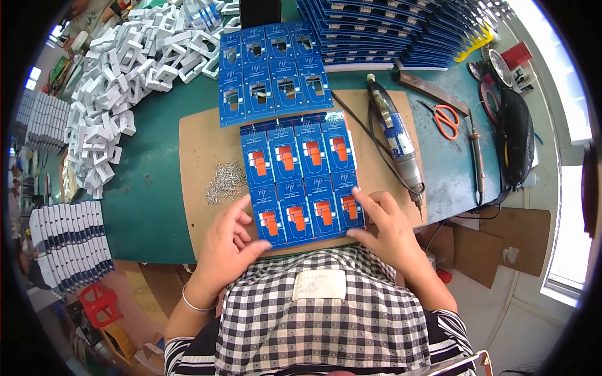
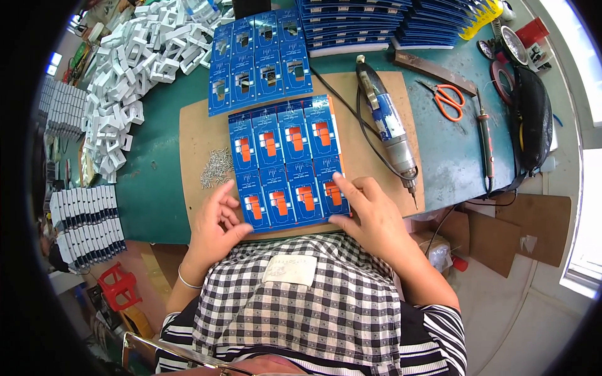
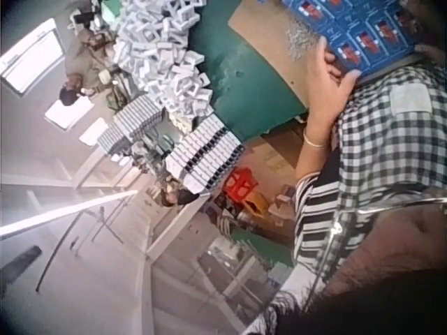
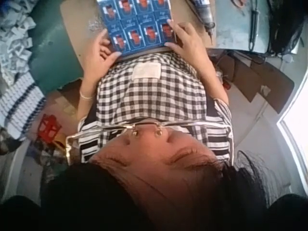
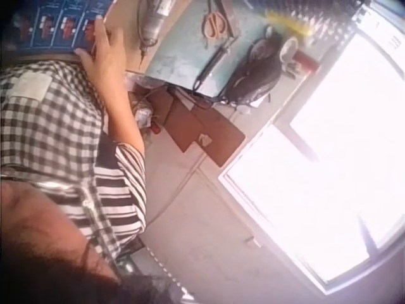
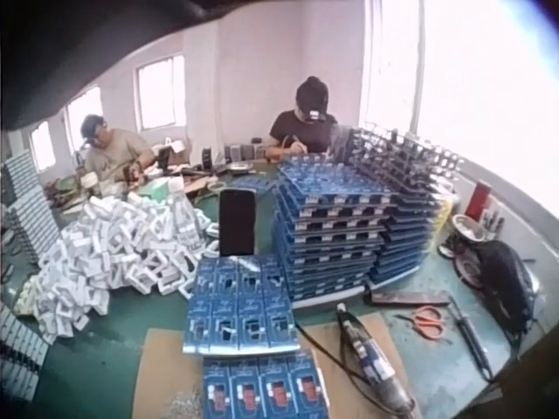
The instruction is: The person assembles electronic components onto circuit board modules by securing them with screws into plastic housings using an electric screwdriver.
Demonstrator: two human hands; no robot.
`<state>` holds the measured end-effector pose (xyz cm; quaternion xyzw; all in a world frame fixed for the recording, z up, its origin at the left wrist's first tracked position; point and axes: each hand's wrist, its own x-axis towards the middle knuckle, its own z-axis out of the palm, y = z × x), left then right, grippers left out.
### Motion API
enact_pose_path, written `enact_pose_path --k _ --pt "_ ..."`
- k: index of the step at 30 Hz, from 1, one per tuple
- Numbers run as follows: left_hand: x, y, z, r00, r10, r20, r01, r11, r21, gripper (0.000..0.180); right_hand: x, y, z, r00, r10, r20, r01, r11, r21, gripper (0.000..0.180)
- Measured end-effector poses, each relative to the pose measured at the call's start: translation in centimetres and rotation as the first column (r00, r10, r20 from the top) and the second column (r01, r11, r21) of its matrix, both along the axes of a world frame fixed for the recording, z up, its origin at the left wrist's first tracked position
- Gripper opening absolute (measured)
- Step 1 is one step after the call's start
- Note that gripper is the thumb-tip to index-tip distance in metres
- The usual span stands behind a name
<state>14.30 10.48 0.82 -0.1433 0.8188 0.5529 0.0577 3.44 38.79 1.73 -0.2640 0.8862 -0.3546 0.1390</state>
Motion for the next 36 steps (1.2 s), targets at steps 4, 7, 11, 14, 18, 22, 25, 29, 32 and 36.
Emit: enact_pose_path --k 4,7,11,14,18,22,25,29,32,36 --pt "0.2 0.8 1.1 0.975 -0.224 -0.009 0.211 0.932 -0.296 0.074 0.0 0.2 0.4 0.991 0.133 0.035 -0.134 0.991 0.026 0.072" --pt "0.3 1.0 -0.2 0.954 -0.263 -0.144 0.176 0.880 -0.440 0.076 0.0 -0.1 0.2 0.991 0.129 -0.016 -0.128 0.990 0.062 0.069" --pt "0.2 1.1 -0.2 0.959 -0.252 -0.126 0.177 0.886 -0.428 0.073 0.0 -0.1 -0.1 0.991 0.125 -0.049 -0.121 0.990 0.070 0.065" --pt "0.1 1.2 -0.2 0.962 -0.244 -0.120 0.172 0.890 -0.423 0.073 0.0 -0.1 -0.2 0.988 0.126 -0.090 -0.121 0.990 0.066 0.065" --pt "0.1 1.0 -0.2 0.957 -0.255 -0.136 0.179 0.892 -0.415 0.072 0.0 -0.2 -0.2 0.983 0.133 -0.123 -0.125 0.990 0.072 0.065" --pt "0.0 1.0 -0.4 0.948 -0.274 -0.160 0.180 0.879 -0.442 0.071 0.0 -0.1 0.1 0.991 0.115 -0.065 -0.110 0.991 0.071 0.065" --pt "0.0 1.0 -0.4 0.947 -0.275 -0.164 0.178 0.879 -0.443 0.071 -0.2 -0.1 0.1 0.987 0.141 -0.083 -0.136 0.989 0.063 0.065" --pt "-0.1 1.2 0.0 0.960 -0.248 -0.132 0.173 0.892 -0.418 0.065 -0.2 0.0 0.2 0.986 0.145 -0.083 -0.139 0.988 0.073 0.064" --pt "-0.1 1.2 0.0 0.961 -0.248 -0.121 0.178 0.892 -0.416 0.065 -0.3 0.0 0.3 0.984 0.157 -0.083 -0.150 0.985 0.090 0.063" --pt "-0.1 1.1 0.0 0.962 -0.254 -0.103 0.191 0.889 -0.416 0.066 -0.1 -0.1 1.1 0.993 0.109 0.053 -0.114 0.990 0.088 0.063"
